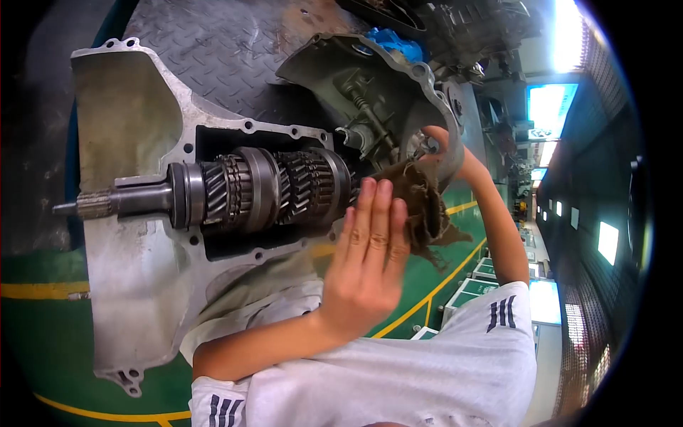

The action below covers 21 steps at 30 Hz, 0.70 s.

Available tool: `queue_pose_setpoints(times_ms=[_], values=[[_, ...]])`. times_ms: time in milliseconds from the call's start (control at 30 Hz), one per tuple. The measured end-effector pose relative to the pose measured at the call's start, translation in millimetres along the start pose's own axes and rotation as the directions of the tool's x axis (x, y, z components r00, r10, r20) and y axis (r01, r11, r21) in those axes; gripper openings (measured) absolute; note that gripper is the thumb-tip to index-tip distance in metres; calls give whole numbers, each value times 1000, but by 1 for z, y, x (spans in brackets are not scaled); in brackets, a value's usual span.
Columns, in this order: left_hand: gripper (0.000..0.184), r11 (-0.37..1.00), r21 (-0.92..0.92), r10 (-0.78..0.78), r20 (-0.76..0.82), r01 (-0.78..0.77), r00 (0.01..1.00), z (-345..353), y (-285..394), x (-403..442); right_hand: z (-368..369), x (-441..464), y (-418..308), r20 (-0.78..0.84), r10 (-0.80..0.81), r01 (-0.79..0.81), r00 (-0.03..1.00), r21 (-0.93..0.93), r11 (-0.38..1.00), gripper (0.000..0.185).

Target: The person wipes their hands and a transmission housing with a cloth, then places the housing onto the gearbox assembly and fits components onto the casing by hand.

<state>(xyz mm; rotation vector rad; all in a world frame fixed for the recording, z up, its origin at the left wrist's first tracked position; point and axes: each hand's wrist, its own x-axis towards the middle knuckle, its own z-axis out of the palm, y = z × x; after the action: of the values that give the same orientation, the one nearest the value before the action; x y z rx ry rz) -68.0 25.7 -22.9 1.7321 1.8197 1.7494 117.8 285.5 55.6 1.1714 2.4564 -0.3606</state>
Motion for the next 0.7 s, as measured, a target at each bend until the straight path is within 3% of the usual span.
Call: queue_pose_setpoints(times_ms=[67, 167, 233, 333, 400, 500, 567, 633, 700], values=[[32, 998, -36, -58, -81, 55, 995, 4, 6, 6, 4, 4, 13, 24, 77, -77, 997, -11, 997, 66], [33, 1000, 8, -2, -139, 3, 990, 8, 4, 21, 16, 10, 54, 26, -140, 134, 990, 160, 978, 50], [30, 998, 65, 6, -157, 4, 988, 9, 9, 29, 15, 0, 21, -37, 60, -40, 997, 409, 912, 47], [41, 996, 92, 27, -118, -16, 993, 14, 13, 37, 16, -17, -32, -39, 370, -226, 928, 731, 644, 45], [42, 998, 60, -3, -131, 11, 991, 12, 15, 44, 14, -16, -35, -10, 469, -269, 883, 808, 524, 46], [34, 994, -90, -75, -175, 60, 982, 4, 12, 52, 5, -4, -15, 148, 609, -458, 779, 798, 392, 39], [31, 996, -91, -19, -133, 7, 991, -5, 4, 48, 0, 8, 10, 112, 450, -459, 886, 343, 819, 67], [30, 994, -104, 7, -105, -18, 994, -14, -2, 42, 1, 11, 15, 141, 365, -377, 920, 67, 924, 81], [27, 991, -95, 87, -46, -91, 995, -19, -8, 36, 2, 13, 14, 60, 288, -289, 956, 7, 957, 97]])
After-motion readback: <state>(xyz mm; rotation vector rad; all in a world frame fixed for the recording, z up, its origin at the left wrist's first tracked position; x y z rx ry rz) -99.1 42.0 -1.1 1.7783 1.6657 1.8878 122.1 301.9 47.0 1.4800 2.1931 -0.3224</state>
